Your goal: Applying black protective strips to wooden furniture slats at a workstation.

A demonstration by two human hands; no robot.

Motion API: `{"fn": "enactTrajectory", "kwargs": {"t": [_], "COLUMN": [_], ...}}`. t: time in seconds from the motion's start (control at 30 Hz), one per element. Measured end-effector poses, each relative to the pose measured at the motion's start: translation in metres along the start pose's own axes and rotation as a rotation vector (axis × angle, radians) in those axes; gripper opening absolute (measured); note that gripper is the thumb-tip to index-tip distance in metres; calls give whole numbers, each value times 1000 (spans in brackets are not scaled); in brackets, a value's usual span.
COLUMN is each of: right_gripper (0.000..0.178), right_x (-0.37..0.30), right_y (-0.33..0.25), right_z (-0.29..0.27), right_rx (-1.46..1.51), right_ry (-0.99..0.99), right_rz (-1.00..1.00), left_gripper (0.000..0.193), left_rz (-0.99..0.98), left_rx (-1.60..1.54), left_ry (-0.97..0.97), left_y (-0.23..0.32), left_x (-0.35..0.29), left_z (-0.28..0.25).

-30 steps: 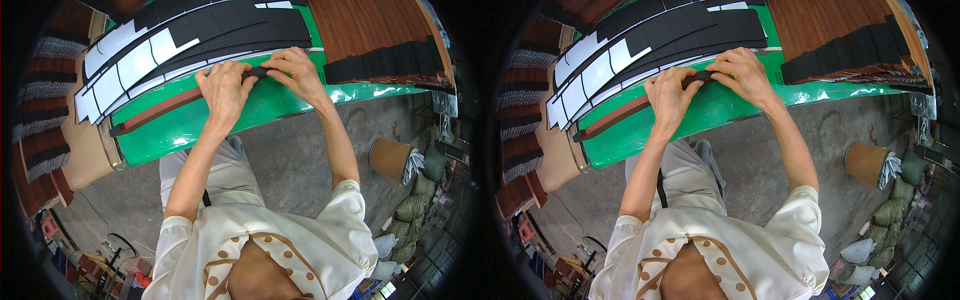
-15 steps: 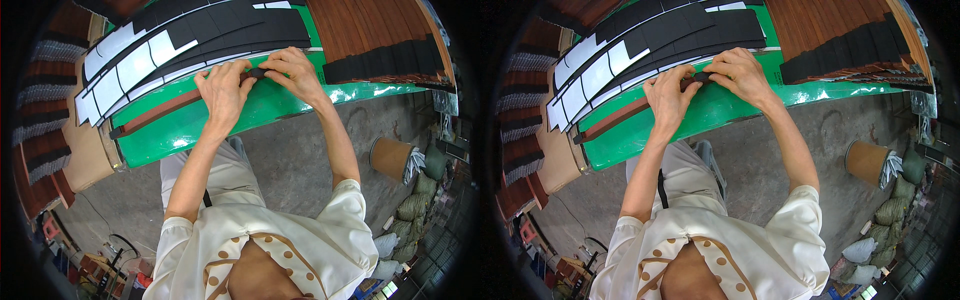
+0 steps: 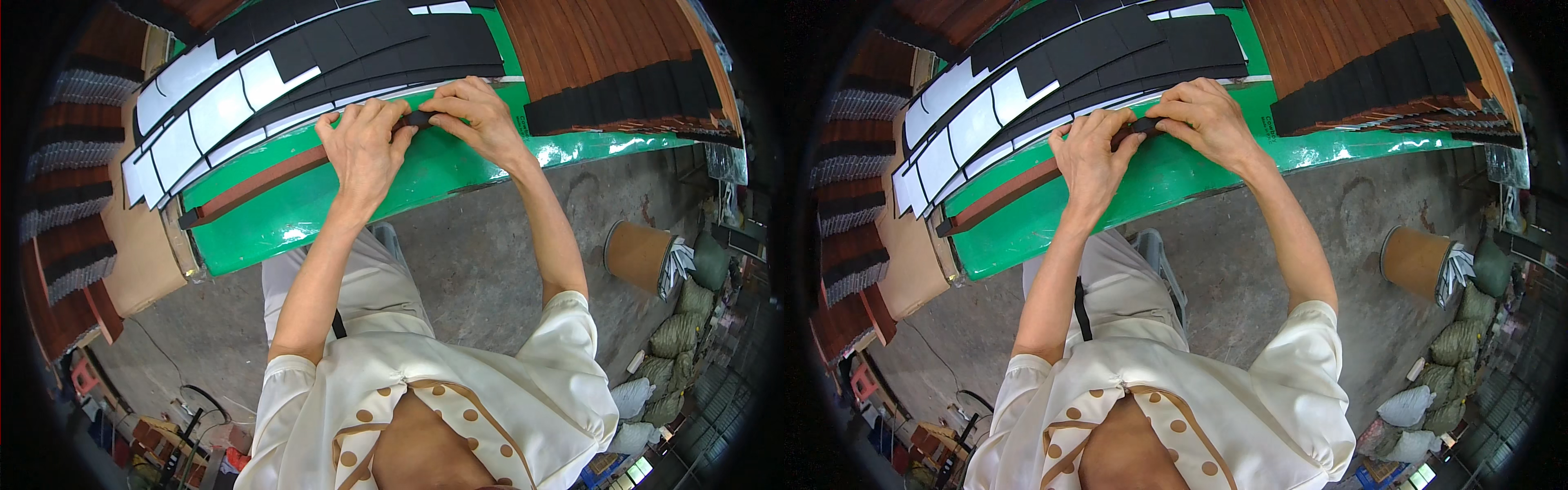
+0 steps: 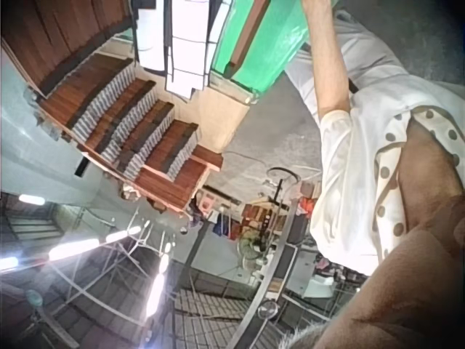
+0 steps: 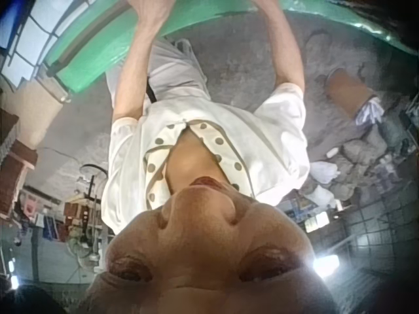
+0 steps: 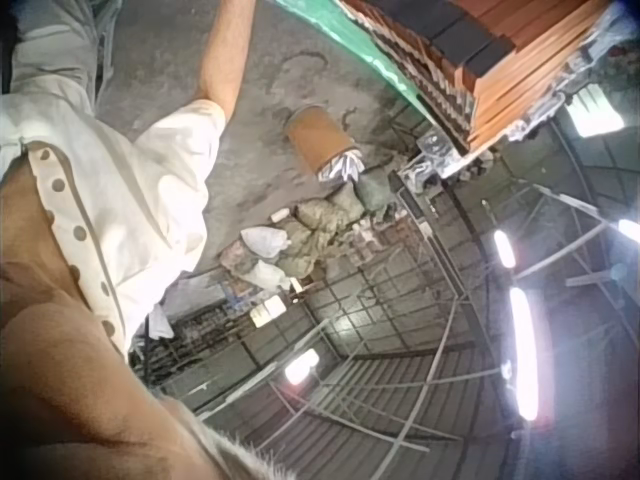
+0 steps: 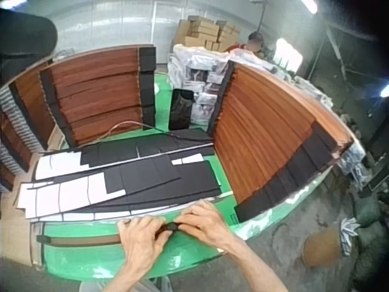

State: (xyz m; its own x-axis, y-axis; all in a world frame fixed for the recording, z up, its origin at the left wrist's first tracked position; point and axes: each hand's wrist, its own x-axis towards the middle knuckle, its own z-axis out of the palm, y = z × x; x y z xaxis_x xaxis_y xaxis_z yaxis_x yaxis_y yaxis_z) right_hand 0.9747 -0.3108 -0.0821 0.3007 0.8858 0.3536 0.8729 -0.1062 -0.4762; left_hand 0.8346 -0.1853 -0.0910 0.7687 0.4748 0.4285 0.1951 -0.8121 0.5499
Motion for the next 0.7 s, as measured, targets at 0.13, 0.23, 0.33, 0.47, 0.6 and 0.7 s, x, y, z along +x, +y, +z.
{"fn": "enactTrajectory", "kwargs": {"t": [0.13,0.23,0.33,0.47,0.6,0.7], "right_gripper": [22,25,25,22,20,20], "right_x": [-2,-5,-8,-9,-8,-7], "right_y": [1,1,5,5,6,6], "right_z": [-1,-9,-9,-7,-8,-5], "right_rx": [170,176,112,153,120,118], "right_ry": [-2,50,-22,-12,8,17], "right_rz": [73,145,151,166,115,108], "left_gripper": [22,22,20,16,14,14], "left_rz": [4,17,44,76,76,77], "left_rx": [8,0,-21,-23,-23,-1], "left_ry": [-16,-16,-4,10,-12,-23], "left_y": [-1,-2,-1,-1,-1,-4], "left_x": [-1,-2,-2,-3,-2,-1], "left_z": [-1,-1,-2,0,0,-1]}}
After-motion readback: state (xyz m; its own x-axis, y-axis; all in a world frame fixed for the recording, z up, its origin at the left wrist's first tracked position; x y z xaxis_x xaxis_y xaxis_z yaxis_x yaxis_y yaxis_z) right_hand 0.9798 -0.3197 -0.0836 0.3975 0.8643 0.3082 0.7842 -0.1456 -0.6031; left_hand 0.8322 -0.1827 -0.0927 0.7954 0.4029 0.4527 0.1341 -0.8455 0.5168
